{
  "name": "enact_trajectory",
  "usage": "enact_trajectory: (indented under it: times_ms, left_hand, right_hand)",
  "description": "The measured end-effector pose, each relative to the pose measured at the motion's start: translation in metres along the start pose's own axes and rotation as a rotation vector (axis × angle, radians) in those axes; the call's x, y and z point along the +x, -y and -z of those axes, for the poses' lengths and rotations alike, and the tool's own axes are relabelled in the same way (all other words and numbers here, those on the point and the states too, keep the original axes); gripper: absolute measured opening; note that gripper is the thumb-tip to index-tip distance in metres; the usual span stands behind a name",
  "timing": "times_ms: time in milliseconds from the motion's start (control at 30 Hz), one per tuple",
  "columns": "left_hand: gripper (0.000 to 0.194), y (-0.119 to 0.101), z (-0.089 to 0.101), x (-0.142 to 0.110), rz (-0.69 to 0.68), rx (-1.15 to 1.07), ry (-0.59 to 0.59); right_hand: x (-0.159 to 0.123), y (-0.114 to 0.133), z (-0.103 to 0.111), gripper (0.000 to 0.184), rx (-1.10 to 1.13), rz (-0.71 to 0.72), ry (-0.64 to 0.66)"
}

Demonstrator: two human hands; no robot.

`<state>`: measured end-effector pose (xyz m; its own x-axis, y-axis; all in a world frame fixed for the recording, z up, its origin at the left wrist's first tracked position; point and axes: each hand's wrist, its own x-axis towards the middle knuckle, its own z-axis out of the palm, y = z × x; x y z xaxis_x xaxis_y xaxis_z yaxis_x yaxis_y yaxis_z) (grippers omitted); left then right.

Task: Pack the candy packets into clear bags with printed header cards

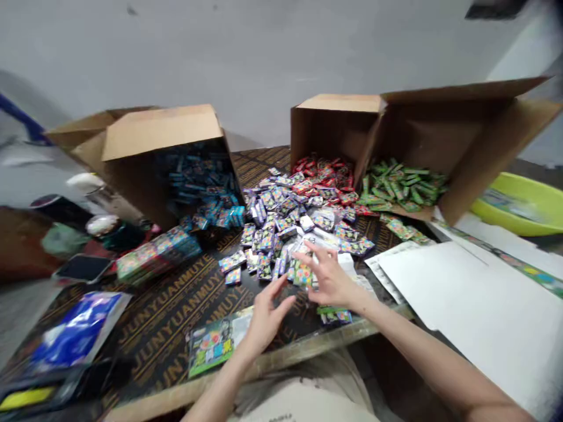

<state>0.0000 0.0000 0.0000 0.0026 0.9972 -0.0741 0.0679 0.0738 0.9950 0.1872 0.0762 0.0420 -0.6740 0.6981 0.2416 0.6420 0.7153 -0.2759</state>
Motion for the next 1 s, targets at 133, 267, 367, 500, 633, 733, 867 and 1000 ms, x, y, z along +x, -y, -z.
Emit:
enact_trajectory:
  times_ms: [133,267,367,500,633,733,867,1000]
  left_hand:
    - [0.039,0.002,-0.016,-0.007,0.133,-0.236,-0.060]
    - [0.037,0.000,-0.001,-0.016,0.319,-0.568,-0.089]
    - [0.042,-0.003,0.015,-0.023,0.392,-0.674,-0.016]
    - [0.049,0.003,0.041,-0.030,0.303,-0.422,0.065]
    - [0.080,0.027,0.081,-0.038,-0.001,0.505,0.066]
    - [0.099,0.045,0.100,-0.043,-0.101,1.007,0.169]
    - [0.099,0.053,0.101,-0.048,-0.196,1.135,0.192]
    - [0.103,0.048,0.099,-0.051,-0.230,1.073,0.167]
  right_hand:
    - [0.008,0.046,-0.023,0.079,0.138,0.227,0.060]
    - [0.010,0.060,-0.037,0.087,0.343,0.275,0.012]
    - [0.008,0.059,-0.047,0.089,0.425,0.226,-0.059]
    - [0.001,0.056,-0.056,0.075,0.456,0.170,-0.097]
    - [-0.011,0.045,-0.065,0.073,0.310,0.045,-0.129]
    - [-0.018,0.040,-0.077,0.074,0.225,0.009,-0.042]
    - [-0.024,0.048,-0.091,0.079,0.254,0.023,0.044]
    - [-0.026,0.052,-0.096,0.078,0.473,0.073,0.106]
